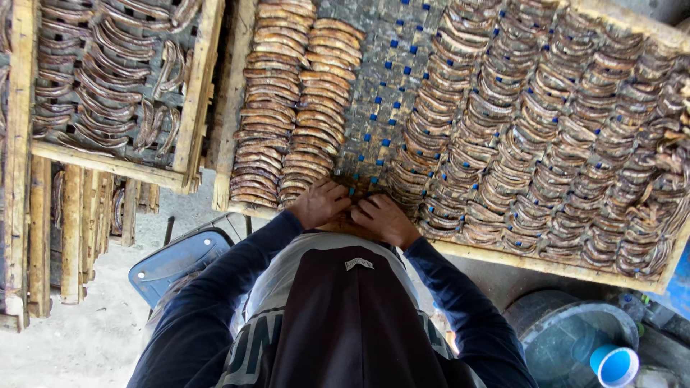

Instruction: The person sits at large woven bamboo drying trays filled with dried banana slices and fills empty gaps in the rows, picking slices one at a time and placing them into the sparse middle section of the tray. They work across different trays, pressing slices into the woven grid to form even rows.

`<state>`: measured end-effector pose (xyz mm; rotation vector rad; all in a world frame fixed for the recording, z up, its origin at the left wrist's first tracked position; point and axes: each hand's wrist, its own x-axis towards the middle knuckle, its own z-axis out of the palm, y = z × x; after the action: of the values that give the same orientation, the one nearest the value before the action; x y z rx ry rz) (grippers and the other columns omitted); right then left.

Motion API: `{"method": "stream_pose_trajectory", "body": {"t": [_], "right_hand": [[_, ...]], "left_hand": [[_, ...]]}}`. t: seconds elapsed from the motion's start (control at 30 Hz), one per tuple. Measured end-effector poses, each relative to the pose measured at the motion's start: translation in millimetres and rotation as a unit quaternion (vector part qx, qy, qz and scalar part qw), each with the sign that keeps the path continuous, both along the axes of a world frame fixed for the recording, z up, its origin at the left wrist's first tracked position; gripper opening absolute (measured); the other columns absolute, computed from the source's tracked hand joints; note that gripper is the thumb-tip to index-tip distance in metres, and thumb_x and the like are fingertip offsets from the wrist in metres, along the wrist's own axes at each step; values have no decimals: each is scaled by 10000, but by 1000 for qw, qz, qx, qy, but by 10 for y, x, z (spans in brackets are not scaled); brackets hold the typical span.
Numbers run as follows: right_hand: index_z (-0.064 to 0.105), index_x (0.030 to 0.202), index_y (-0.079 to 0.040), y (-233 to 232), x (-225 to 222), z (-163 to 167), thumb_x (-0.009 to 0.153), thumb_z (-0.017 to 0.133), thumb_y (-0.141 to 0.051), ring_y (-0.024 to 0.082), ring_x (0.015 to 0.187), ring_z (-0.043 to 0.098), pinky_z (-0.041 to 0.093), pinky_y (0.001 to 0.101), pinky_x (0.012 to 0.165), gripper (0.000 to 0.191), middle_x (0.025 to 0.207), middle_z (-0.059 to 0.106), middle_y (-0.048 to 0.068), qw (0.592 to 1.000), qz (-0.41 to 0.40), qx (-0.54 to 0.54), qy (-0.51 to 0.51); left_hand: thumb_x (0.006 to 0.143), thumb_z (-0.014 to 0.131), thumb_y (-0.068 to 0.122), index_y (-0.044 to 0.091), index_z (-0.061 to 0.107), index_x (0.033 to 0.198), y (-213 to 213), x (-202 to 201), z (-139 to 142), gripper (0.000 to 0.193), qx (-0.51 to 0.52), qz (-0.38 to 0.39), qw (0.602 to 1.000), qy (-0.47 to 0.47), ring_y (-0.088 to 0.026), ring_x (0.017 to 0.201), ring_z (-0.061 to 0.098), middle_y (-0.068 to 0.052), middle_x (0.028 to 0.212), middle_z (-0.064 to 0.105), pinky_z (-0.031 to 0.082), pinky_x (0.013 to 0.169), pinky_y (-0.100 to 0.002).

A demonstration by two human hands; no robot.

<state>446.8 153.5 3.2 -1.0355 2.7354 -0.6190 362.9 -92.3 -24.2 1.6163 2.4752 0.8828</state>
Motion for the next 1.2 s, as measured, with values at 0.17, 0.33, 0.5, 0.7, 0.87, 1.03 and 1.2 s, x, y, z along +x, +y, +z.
{"method": "stream_pose_trajectory", "body": {"t": [0.17,0.33,0.5,0.7,0.87,1.03,1.2], "right_hand": [[517,1272,-156,1,-187,8,937,620,-157,365,1020,571,486,478,894,350,1182,567,163,1000,-2,-21,-23],[519,1239,-68,-39,-490,78,954,654,-101,350,964,628,541,443,813,318,1201,560,196,967,-142,-174,-120],[563,1167,-68,7,-1118,-6,1009,686,-75,181,831,651,565,318,687,200,1058,627,124,904,-267,-296,-153],[591,1129,-48,177,-2558,-210,1018,659,-38,89,833,685,546,228,644,131,1001,706,59,870,-319,-362,-103],[611,1093,-54,-33,-3437,-227,991,692,23,134,843,676,566,316,754,151,971,707,49,847,-373,-380,-9],[604,1061,-60,-143,-3695,-120,930,683,37,244,841,691,564,383,743,181,970,674,109,861,-393,-318,53],[584,1032,-44,-170,-3681,-74,930,674,45,340,906,654,525,469,765,162,1000,646,139,893,-380,-227,77]], "left_hand": [[827,713,262,84,648,1100,57,-70,0,332,-25,-20,999,-40,-309,923,652,-103,958,641,545,830,-434],[882,704,174,85,644,1084,179,-337,130,229,46,103,984,-137,-339,792,691,-132,865,676,558,685,-446],[959,701,171,79,664,1054,330,-1135,129,137,13,117,971,-208,-261,606,709,-121,779,724,569,514,-395],[985,697,72,31,684,1034,475,-2539,157,65,156,120,967,-164,-233,826,740,-131,955,739,652,722,-341],[932,686,11,38,679,1137,577,-3297,339,207,104,201,969,-99,-357,910,716,-181,1040,715,607,813,-444],[916,605,-41,66,645,1243,678,-3567,371,347,20,221,973,-68,-402,970,700,-219,1176,661,591,832,-459],[962,643,79,86,669,1213,740,-3516,303,252,-88,247,964,-42,-369,1042,683,-159,1185,658,563,873,-472]]}}
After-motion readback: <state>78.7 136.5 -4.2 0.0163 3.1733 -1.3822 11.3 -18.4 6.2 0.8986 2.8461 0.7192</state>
